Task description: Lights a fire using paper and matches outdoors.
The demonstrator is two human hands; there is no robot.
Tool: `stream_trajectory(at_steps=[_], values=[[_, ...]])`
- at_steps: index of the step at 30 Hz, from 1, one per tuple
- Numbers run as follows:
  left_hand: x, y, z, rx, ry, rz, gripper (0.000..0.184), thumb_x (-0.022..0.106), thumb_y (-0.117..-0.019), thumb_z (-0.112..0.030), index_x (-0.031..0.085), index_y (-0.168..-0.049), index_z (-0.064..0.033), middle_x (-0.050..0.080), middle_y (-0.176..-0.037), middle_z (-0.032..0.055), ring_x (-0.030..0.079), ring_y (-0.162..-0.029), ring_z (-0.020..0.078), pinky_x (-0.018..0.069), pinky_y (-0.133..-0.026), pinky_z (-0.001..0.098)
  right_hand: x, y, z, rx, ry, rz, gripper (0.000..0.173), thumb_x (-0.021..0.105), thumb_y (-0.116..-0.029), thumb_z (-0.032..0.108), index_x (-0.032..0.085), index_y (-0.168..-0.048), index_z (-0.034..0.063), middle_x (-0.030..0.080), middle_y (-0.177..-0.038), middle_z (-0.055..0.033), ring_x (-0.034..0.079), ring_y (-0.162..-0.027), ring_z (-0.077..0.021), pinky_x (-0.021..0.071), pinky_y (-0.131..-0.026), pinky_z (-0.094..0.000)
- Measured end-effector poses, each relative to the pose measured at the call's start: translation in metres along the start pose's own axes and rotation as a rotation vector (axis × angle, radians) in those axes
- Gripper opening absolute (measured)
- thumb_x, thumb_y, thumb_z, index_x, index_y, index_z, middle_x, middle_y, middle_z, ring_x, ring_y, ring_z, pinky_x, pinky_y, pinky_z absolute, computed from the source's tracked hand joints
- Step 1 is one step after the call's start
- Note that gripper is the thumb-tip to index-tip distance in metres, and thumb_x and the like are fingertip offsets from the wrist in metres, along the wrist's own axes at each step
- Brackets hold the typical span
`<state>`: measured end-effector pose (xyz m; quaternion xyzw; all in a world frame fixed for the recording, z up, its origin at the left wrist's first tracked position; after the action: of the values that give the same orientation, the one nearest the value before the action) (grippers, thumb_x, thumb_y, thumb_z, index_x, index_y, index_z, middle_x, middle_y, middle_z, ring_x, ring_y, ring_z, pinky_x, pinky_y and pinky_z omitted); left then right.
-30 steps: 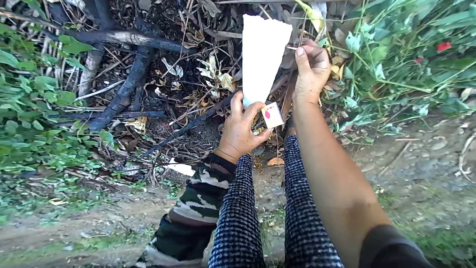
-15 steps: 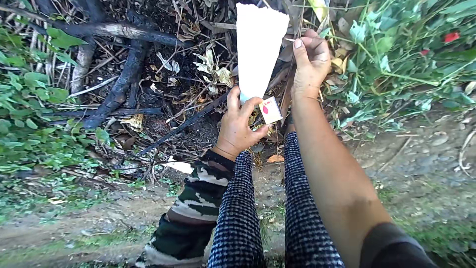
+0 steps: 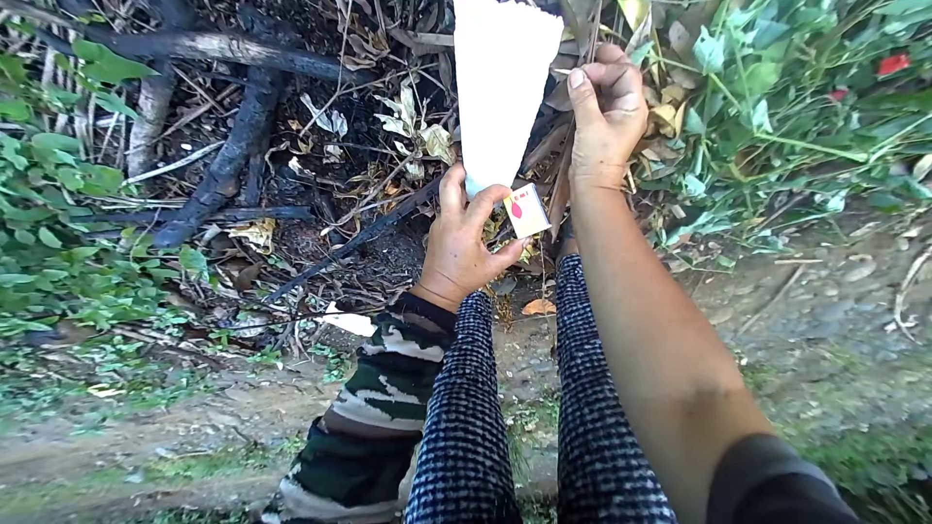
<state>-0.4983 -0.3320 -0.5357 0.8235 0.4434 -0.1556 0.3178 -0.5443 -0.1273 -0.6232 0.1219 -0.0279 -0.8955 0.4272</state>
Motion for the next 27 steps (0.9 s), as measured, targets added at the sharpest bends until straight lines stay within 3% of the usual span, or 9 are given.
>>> stream_trajectory(at_steps=[8, 17, 21, 27], values=[[0.0014, 0.0016, 0.0019, 0.000, -0.005, -0.012, 0.061, 0.089, -0.0722, -0.030, 0.066, -0.124, -0.0087, 0.033, -0.154, 0.0316, 0.056, -0.127, 0.0386, 0.0568, -0.094, 0.0455, 0.0015, 0.0017, 0.0000, 0.003, 0.032, 0.016, 0.003, 0.070, -0.0896, 0.003, 0.070, -0.091, 0.0011, 0.063, -0.129, -0.0220, 0.059, -0.124, -0.0243, 0.0535, -0.096, -0.0275], [0.0018, 0.0046, 0.0043, 0.001, -0.001, -0.013, 0.061, 0.087, -0.0744, -0.032, 0.064, -0.126, -0.0082, 0.032, -0.154, 0.0314, 0.056, -0.126, 0.0366, 0.0563, -0.094, 0.0430, 0.0029, 0.0005, -0.0020, 0.006, 0.055, 0.020, 0.002, 0.072, -0.0884, 0.003, 0.070, -0.089, 0.0023, 0.063, -0.127, -0.0213, 0.058, -0.125, -0.0243, 0.0525, -0.098, -0.0276], [0.0038, 0.0063, 0.0061, 0.004, 0.014, -0.017, 0.060, 0.088, -0.0734, -0.030, 0.065, -0.124, -0.0081, 0.033, -0.153, 0.0311, 0.060, -0.118, 0.0343, 0.0587, -0.087, 0.0412, 0.0039, 0.0012, -0.0020, -0.023, 0.069, 0.036, 0.002, 0.072, -0.0876, 0.003, 0.070, -0.088, 0.0031, 0.063, -0.127, -0.0216, 0.058, -0.125, -0.0244, 0.0528, -0.096, -0.0267], [0.0062, 0.0088, 0.0088, 0.007, 0.015, -0.029, 0.060, 0.089, -0.0721, -0.030, 0.065, -0.123, -0.0090, 0.032, -0.155, 0.0305, 0.058, -0.123, 0.0352, 0.0582, -0.090, 0.0414, 0.0050, 0.0026, -0.0016, -0.018, 0.068, 0.041, 0.002, 0.072, -0.0884, 0.003, 0.071, -0.088, 0.0027, 0.062, -0.128, -0.0219, 0.059, -0.124, -0.0245, 0.0533, -0.096, -0.0264]])
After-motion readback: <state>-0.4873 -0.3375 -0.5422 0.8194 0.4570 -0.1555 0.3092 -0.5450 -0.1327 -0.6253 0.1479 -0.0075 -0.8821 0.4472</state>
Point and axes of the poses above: each hand's wrist, its own y-axis away from the middle knuckle, its own x-axis out of the palm, z = x × y, the point moved 3 cm from there along -y, towards the middle knuckle
